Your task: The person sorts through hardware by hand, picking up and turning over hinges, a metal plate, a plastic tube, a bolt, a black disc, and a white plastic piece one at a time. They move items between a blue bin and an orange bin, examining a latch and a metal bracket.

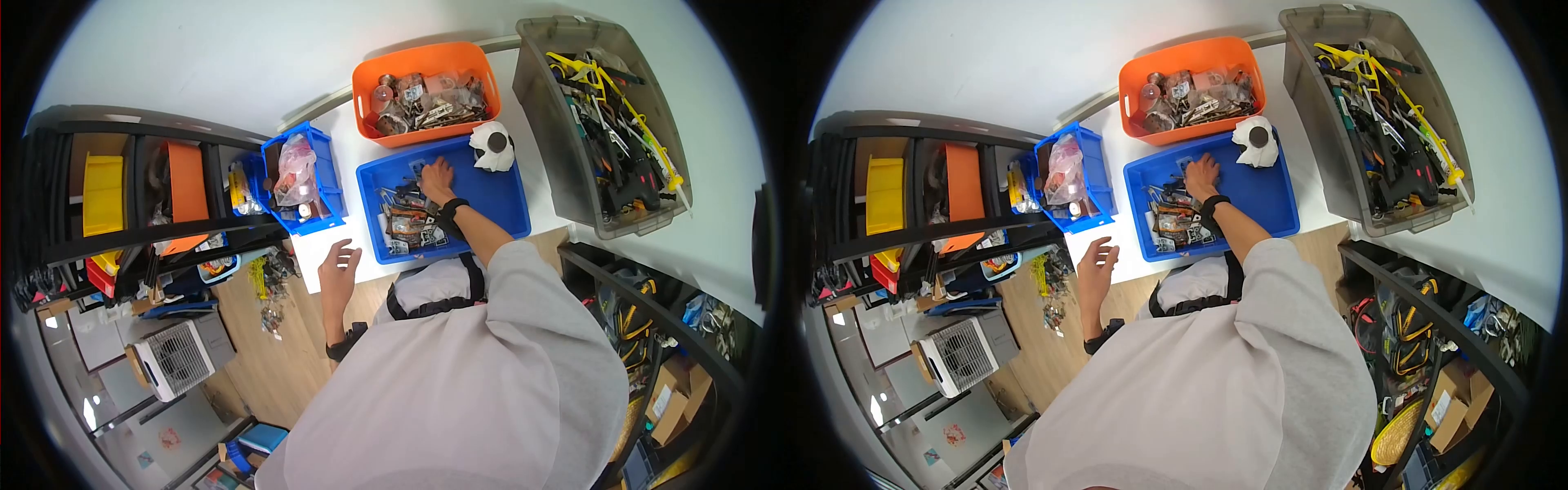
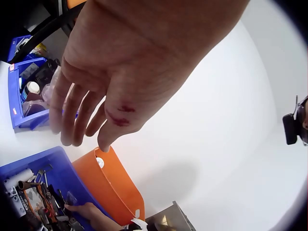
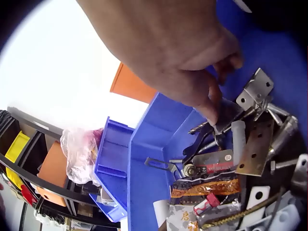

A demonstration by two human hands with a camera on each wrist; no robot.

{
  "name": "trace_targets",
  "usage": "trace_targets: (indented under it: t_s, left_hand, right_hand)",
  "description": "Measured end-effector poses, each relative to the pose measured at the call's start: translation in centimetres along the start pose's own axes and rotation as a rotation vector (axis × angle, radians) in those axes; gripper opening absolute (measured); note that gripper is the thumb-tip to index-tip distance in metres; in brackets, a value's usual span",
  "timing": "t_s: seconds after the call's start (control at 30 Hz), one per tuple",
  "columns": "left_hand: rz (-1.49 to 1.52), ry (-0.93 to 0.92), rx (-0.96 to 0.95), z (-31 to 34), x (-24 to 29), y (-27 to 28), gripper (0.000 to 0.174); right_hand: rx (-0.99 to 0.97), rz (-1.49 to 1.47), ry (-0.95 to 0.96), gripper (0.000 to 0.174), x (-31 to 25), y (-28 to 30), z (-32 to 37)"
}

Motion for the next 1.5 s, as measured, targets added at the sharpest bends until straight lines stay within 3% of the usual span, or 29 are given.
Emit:
trace_targets:
  t_s: [0.17,0.27,0.33,0.43,0.67,0.9,1.0,1.07,1.1,1.13,1.2,1.3,1.33,1.4,1.5]
  left_hand:
    - [0.0,-0.001,-0.001,0.4,-0.1,-0.2,0.033]
    - [0.006,0.007,0.005,0.5,-0.1,0.0,0.034]
    - [0.007,0.018,0.008,0.8,-0.4,0.0,0.034]
    - [0.014,0.018,0.018,0.9,-0.9,0.1,0.034]
    - [0.036,-0.001,0.025,0.8,-1.7,0.0,0.033]
    - [0.036,0.042,0.044,1.0,-1.3,0.4,0.033]
    - [0.023,0.034,0.058,0.8,-1.8,0.4,0.031]
    - [0.021,0.024,0.071,0.7,-2.1,0.4,0.029]
    - [0.043,-0.015,0.066,0.5,-1.8,0.5,0.027]
    - [0.068,-0.059,0.057,0.1,-1.4,0.4,0.025]
    - [0.069,-0.106,0.058,-0.6,-0.2,0.4,0.026]
    - [0.093,-0.346,0.083,-0.8,5.6,1.1,0.03]
    - [0.098,-0.34,0.087,-0.9,6.4,1.2,0.03]
    - [0.087,-0.501,0.038,-1.1,8.5,1.2,0.03]
    - [0.238,-0.473,-0.026,-1.5,9.1,1.1,0.027]
  right_hand:
    - [0.04,0.076,0.056,0.04,-0.7,0.2,0.8]
    - [0.093,0.158,0.123,0.039,-1.2,0.0,0.1]
    - [0.072,0.242,0.095,0.025,-1.4,0.4,-0.1]
    - [0.053,0.349,0.142,0.019,-2.2,1.6,0.9]
    - [0.109,0.402,0.114,0.021,-2.5,-1.7,-0.1]
    - [0.061,0.493,0.186,0.02,-3.3,0.8,1.5]
    - [0.077,0.383,0.216,0.015,-2.6,3.3,3.0]
    - [0.004,0.023,0.352,0.018,-2.2,4.9,4.5]
    - [-0.156,-0.137,0.464,0.02,-2.2,5.4,4.7]
    - [-0.163,-0.121,0.462,0.02,-2.5,7.0,5.6]
    - [-0.443,-0.356,0.793,0.024,-4.3,10.5,10.3]
    - [-0.629,-0.555,0.793,0.028,-5.9,14.8,15.7]
    - [-0.636,-0.551,0.793,0.028,-6.3,15.8,16.8]
    - [-0.66,-0.516,0.864,0.029,-6.9,17.3,18.5]
    - [-0.551,-0.519,0.942,0.028,-7.0,18.6,20.0]
Point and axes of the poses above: each hand's wrist, its own z-axis away from the middle knuckle, its own y-axis out of the back of the hand, x = y × z, the point moved 5 cm from there along -z, towards the middle knuckle, and after that the axes turned 12 degrees about -x, right-handed, at the moved point
